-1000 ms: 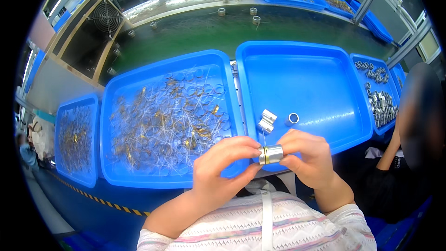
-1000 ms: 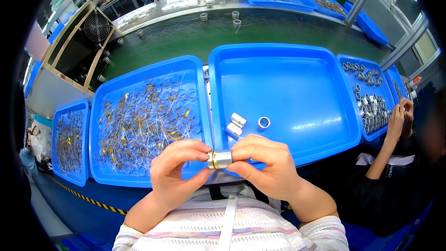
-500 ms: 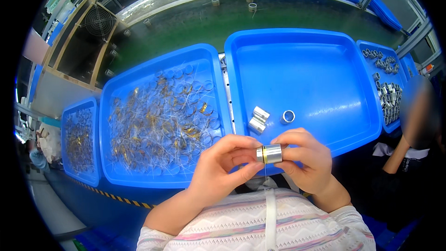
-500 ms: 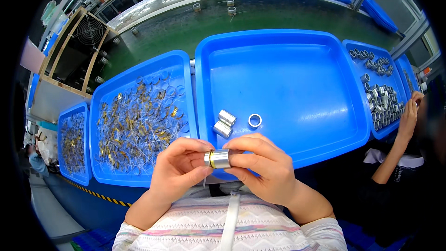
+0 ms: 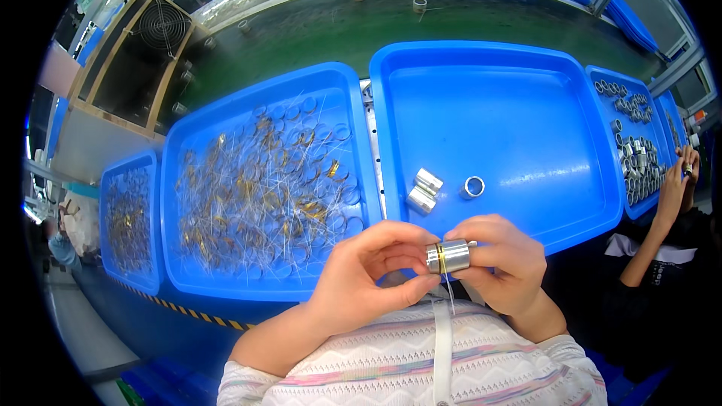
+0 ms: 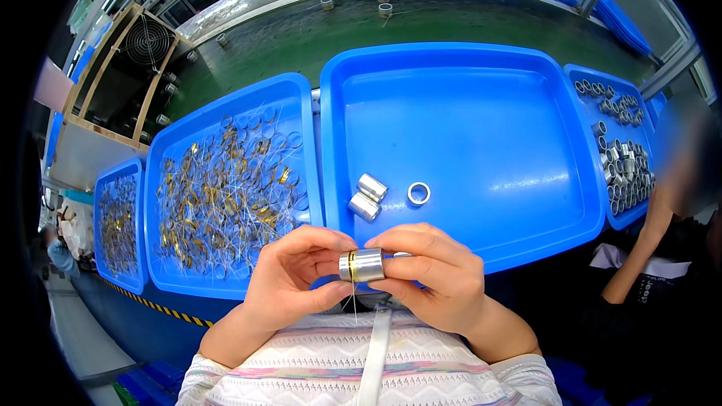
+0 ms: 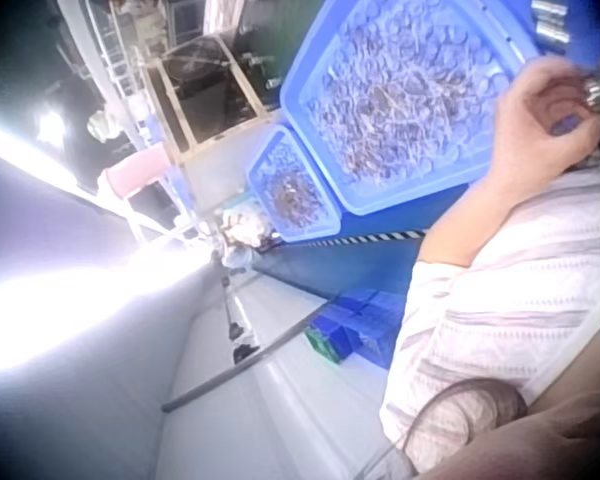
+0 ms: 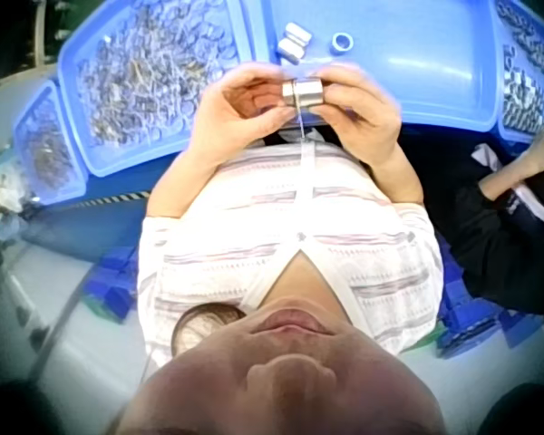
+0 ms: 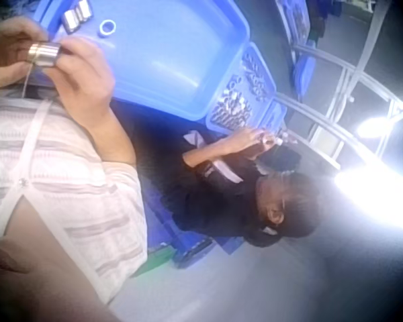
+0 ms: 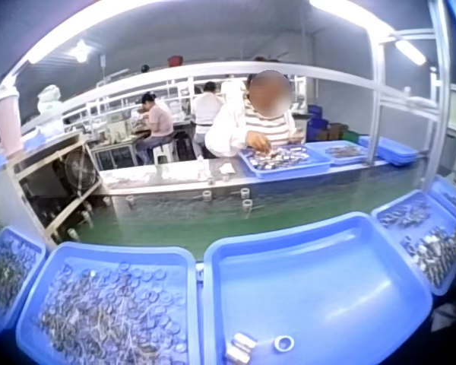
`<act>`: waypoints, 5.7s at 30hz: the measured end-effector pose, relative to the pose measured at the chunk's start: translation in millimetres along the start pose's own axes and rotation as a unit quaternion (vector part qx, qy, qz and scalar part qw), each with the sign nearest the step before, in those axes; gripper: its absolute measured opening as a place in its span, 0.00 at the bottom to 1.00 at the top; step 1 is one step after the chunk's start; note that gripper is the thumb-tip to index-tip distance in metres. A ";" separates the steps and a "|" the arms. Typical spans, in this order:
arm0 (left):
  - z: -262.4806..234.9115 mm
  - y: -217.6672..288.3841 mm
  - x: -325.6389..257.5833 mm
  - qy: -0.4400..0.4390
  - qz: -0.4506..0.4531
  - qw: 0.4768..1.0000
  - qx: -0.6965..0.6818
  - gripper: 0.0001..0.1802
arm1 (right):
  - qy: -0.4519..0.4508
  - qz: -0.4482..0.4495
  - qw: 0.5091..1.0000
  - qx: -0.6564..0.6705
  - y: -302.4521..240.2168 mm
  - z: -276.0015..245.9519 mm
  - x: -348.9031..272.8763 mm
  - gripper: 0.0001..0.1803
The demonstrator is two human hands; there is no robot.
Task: The person picks up small cylindrical metal parts and thin wires from blue trays on a workbench. They insert the wires into the metal parts by hand and place the assembled components into a separate tray.
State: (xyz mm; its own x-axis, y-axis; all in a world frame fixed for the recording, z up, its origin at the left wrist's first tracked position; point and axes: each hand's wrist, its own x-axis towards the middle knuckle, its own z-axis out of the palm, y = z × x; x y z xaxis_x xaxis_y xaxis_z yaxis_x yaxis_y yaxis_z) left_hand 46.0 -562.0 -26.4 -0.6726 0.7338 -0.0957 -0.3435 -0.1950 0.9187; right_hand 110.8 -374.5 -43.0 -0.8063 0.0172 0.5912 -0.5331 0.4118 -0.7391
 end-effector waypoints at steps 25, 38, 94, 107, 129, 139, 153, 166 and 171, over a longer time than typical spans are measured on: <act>-2.9 -4.0 -10.4 0.022 -0.070 0.995 -0.074 0.19 | -0.030 -0.007 1.000 -0.003 -10.6 9.5 -5.7 0.08; 1.1 0.8 -10.0 0.012 -0.082 0.995 -0.062 0.20 | -0.025 -0.032 0.999 -0.015 -12.8 7.7 -6.5 0.10; 53.2 -14.0 15.2 0.033 -0.042 0.980 0.194 0.10 | 0.077 -0.195 0.976 -0.058 -4.6 -60.9 -23.6 0.09; 54.8 -20.6 14.6 0.044 0.040 0.971 0.231 0.09 | 0.053 -0.230 0.970 -0.057 -3.4 -63.0 -25.3 0.06; 54.8 -18.7 3.2 -0.028 0.059 0.987 0.149 0.09 | 0.079 0.013 0.993 0.088 -21.7 -60.6 -59.8 0.08; 32.5 -25.7 -4.6 -0.107 -0.026 0.993 -0.040 0.16 | -0.016 0.067 0.974 0.214 -18.2 -43.4 -56.7 0.09; 17.1 -10.0 -21.7 -0.037 0.004 0.999 0.018 0.12 | -0.065 0.112 0.929 0.347 -9.2 -8.3 -39.7 0.10; -7.8 -8.6 -26.6 -0.038 0.143 0.972 0.184 0.10 | -0.088 0.085 0.929 0.348 -4.7 18.3 -30.7 0.14; -14.7 -7.7 -30.9 -0.032 0.161 0.968 0.188 0.09 | -0.102 0.092 0.927 0.350 -7.2 26.2 -26.8 0.14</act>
State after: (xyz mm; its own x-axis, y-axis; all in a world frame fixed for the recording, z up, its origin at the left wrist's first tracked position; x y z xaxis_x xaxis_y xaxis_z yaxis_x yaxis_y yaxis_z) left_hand 59.8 -592.8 -36.1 -0.6585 0.7160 0.2317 0.1487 -0.1780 0.9727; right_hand 129.5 -401.8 -62.0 -0.8937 -0.1727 0.4142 -0.3605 -0.2731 -0.8919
